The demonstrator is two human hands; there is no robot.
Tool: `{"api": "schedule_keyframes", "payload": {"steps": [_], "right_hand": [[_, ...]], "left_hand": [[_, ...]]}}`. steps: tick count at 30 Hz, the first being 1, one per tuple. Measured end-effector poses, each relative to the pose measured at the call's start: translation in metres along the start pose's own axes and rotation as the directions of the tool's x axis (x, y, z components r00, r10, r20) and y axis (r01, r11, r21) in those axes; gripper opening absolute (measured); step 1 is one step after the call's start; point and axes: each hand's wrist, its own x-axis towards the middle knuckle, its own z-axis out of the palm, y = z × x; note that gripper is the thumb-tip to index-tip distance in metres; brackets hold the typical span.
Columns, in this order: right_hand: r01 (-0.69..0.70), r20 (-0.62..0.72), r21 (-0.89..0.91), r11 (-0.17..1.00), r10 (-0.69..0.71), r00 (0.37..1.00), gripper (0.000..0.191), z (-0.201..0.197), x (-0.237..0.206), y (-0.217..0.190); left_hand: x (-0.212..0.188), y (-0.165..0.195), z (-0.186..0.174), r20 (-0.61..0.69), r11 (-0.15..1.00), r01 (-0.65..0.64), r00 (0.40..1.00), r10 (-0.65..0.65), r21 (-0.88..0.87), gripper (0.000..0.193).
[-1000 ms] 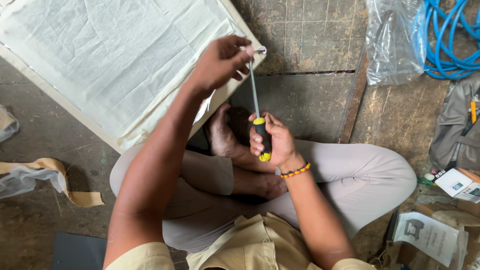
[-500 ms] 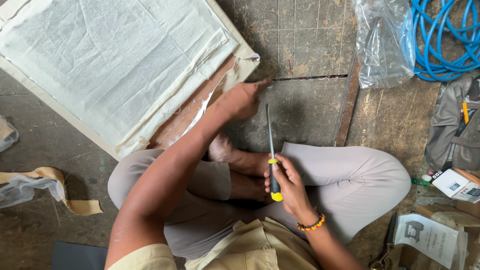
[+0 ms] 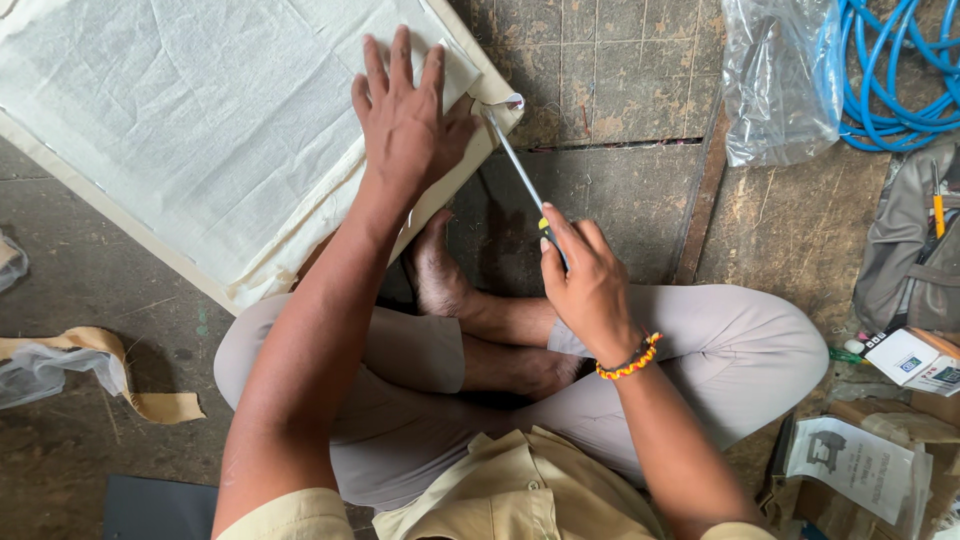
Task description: The person sits on the floor and uses a screwdriver to remove staples from the edge of a rectangular upholstered cushion. They work along the perimeter, prying up the fabric and pulling out staples to detach the cover from the cushion base.
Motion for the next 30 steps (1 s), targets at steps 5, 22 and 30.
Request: {"api": "schedule_keyframes", "payload": {"steps": [5,22,30], "right_hand": [[-0.014,0.022,-0.049,0.999,0.015,1.0,0.041,0.004,0.011,-0.002],[0.007,0.089,-0.122,0.993,0.004,0.996,0.04,0.001,0.028,-0.004],[-0.258,0.074,0.403,0.878,0.25,0.965,0.044,0.049,0.013,0.016]], "left_hand": [[-0.01,0.007,0.008,0.079,0.998,0.067,0.995,-0.066,-0.009,0.135],[-0.012,0.023,0.025,0.014,0.989,0.118,0.993,-0.118,-0.086,0.129],[-0.009,0.014,0.047,-0.09,0.998,0.026,0.995,-0.032,-0.063,0.115]]}}
